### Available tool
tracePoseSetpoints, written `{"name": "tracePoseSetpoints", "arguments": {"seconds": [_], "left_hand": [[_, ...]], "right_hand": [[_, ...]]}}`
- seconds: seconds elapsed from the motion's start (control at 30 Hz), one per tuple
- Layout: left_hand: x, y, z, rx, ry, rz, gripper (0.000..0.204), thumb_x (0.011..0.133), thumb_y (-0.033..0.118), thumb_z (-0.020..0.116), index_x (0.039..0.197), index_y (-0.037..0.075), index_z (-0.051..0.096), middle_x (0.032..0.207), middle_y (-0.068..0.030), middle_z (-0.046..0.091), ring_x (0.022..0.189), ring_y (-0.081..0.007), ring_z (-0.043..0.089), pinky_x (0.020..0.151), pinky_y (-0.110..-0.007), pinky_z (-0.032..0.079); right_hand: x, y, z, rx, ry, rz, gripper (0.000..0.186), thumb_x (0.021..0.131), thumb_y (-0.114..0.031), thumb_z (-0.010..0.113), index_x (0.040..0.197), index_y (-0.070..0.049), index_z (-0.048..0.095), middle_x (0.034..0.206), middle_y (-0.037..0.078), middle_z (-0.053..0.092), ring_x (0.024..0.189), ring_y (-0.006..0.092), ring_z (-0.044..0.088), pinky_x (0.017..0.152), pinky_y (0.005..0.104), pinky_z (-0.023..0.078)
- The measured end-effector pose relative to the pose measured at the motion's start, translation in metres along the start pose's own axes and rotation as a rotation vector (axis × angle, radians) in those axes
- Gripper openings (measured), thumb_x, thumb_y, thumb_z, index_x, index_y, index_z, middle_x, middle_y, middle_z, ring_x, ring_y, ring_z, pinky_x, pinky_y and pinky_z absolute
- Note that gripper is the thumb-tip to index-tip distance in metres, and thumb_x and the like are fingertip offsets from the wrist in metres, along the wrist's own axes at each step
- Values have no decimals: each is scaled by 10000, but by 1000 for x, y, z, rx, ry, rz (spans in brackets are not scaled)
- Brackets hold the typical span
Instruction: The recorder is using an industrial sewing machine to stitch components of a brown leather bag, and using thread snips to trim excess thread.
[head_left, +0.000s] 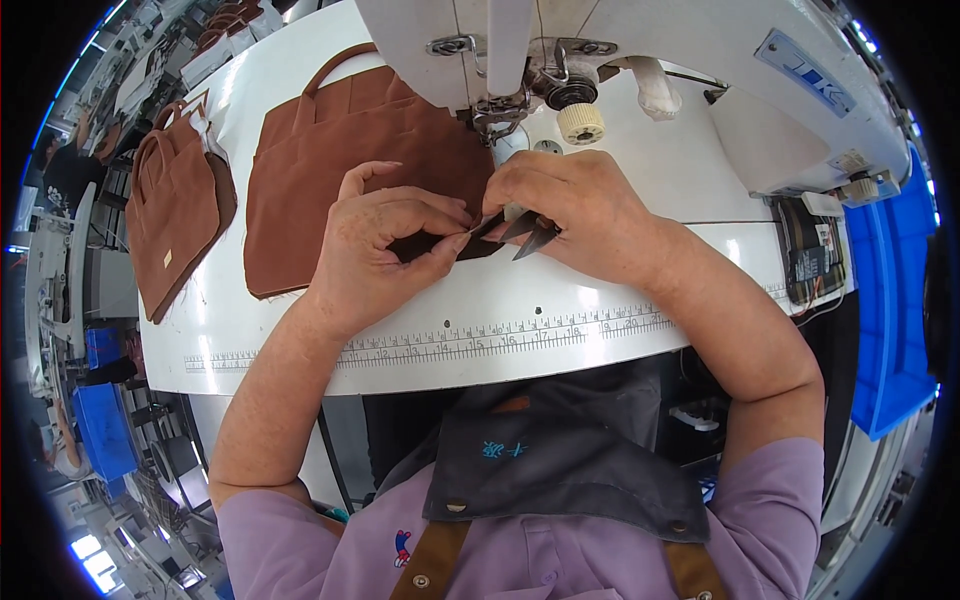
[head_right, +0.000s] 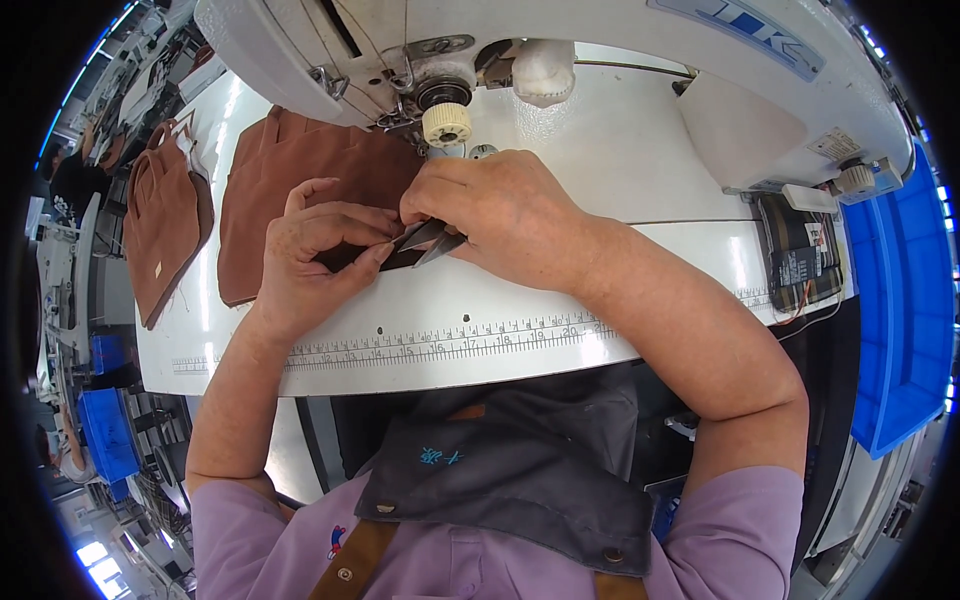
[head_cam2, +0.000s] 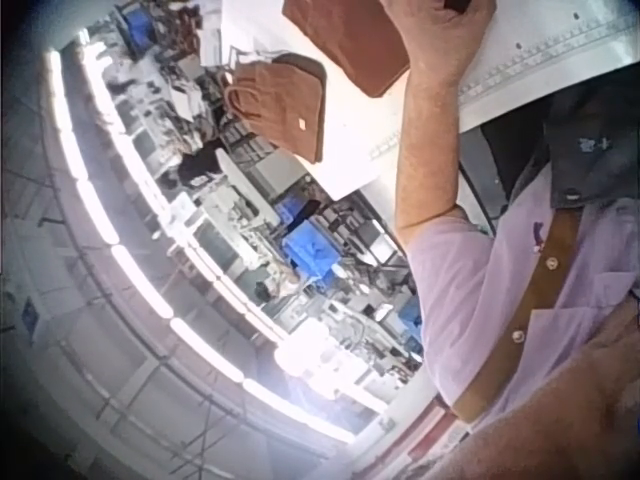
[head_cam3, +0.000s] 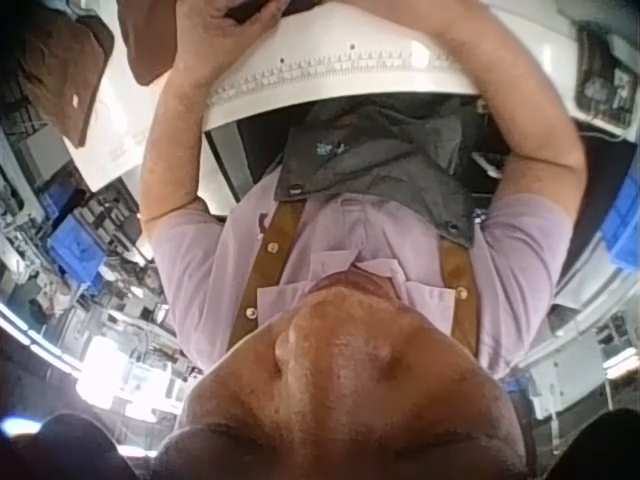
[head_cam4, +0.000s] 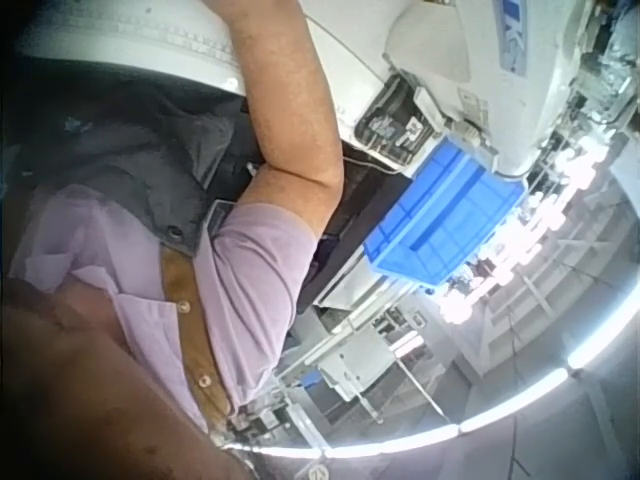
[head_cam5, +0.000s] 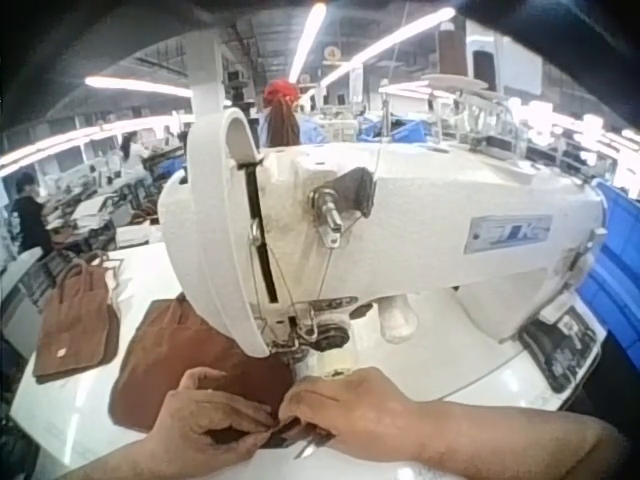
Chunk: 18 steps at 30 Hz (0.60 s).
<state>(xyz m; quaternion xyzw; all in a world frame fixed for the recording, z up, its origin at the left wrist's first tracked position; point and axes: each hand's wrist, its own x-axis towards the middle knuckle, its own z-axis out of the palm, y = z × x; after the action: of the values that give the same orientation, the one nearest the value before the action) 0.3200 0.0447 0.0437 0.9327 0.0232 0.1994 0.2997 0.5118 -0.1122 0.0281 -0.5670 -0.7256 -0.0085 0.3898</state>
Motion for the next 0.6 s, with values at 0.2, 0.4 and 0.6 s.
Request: {"name": "tracePoseSetpoints", "arguments": {"seconds": [0.2, 0.4, 0.6], "left_hand": [[-1, -1, 2, 31, 30, 40, 79, 802, 88, 804, 848, 134, 759, 944, 34, 776, 946, -117, 723, 1100, -429, 348], [-1, 3, 4, 70, 103, 77, 130, 772, 70, 808, 872, 141, 767, 995, 45, 771, 974, -113, 720, 1081, -418, 359], [-1, 3, 5, 137, 148, 177, 169, 757, 41, 795, 881, 154, 770, 1010, 52, 769, 972, -100, 717, 1063, -409, 367]], "right_hand": [[-1, 2, 1, -25, -5, -54, 231, 700, -65, 777, 895, -110, 662, 966, 3, 684, 819, 248, 696, 628, 381, 562], [2, -1, -3, -24, 37, -137, 214, 688, -58, 770, 867, -119, 670, 952, -29, 691, 839, 212, 699, 629, 361, 564], [4, -3, -7, -66, 79, -169, 203, 685, -51, 766, 847, -127, 669, 925, -49, 706, 845, 189, 697, 625, 332, 563]]}}
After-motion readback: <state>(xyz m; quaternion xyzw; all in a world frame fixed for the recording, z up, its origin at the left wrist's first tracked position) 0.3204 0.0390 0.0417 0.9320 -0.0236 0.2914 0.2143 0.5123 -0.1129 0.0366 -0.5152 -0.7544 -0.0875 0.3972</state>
